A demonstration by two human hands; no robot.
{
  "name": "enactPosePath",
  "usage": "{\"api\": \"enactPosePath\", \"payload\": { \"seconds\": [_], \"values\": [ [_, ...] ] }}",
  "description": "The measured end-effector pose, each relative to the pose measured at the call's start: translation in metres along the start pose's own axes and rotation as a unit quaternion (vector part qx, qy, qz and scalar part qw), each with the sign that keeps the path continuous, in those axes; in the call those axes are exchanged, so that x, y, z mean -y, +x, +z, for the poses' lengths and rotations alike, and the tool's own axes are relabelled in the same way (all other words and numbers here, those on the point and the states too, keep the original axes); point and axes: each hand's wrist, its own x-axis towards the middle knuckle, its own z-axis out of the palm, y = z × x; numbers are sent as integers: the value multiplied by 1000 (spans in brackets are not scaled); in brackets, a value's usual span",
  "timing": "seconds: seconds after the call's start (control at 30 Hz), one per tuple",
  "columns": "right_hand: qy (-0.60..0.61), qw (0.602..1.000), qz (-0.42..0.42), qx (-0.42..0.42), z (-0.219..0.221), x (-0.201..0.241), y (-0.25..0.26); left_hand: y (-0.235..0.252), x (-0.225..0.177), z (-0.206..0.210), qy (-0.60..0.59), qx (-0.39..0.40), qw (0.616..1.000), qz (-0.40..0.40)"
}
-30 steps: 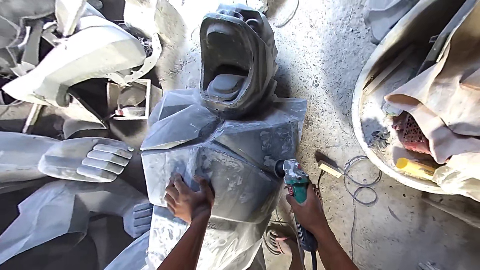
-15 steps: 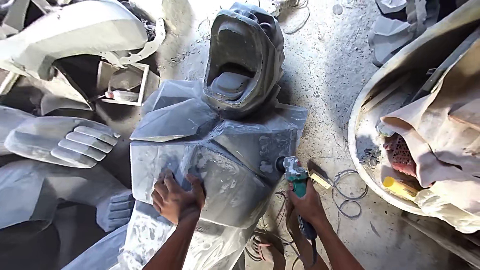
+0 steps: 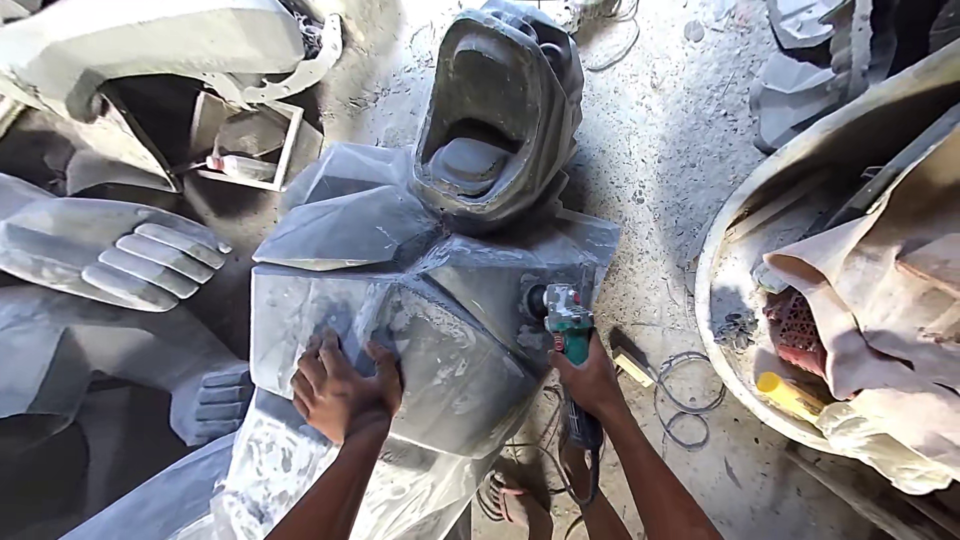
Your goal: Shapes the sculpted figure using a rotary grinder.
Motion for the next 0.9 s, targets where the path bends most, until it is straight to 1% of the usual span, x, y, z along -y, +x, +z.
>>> {"api": "enactPosePath", "payload": {
  "seconds": [0.1,0.23,0.3,0.4,0.47,0.57,0.63,0.7,0.83,0.9],
  "values": [
    [-25,999,16,-33,-12,-10,9,-1,1,1,0,0,1000,-2],
    [-16,1000,-22,0,-4,-6,1,-1,-1,-1,-3,8,1000,-6],
    [-17,999,-39,2,2,-8,-6,0,-3,-2,-4,12,1000,-7],
    [-28,999,-11,-32,5,-20,-12,0,0,0,-7,8,1000,-7],
    [-33,999,7,-40,2,-25,-14,-1,1,0,-13,7,1000,0],
    [-30,999,-22,-8,-3,-21,-11,-1,2,1,-12,3,1000,2],
    [-30,999,-38,6,-5,-12,-4,-1,3,2,-12,0,1000,4],
    [-39,999,-27,4,-10,-5,9,-1,3,1,-10,0,1000,5],
    [-61,997,7,-43,-25,-3,37,-1,1,2,-6,-1,1000,2],
    [-57,997,-2,-43,-27,1,44,-1,3,3,-4,-2,1000,1]
  ]
}}
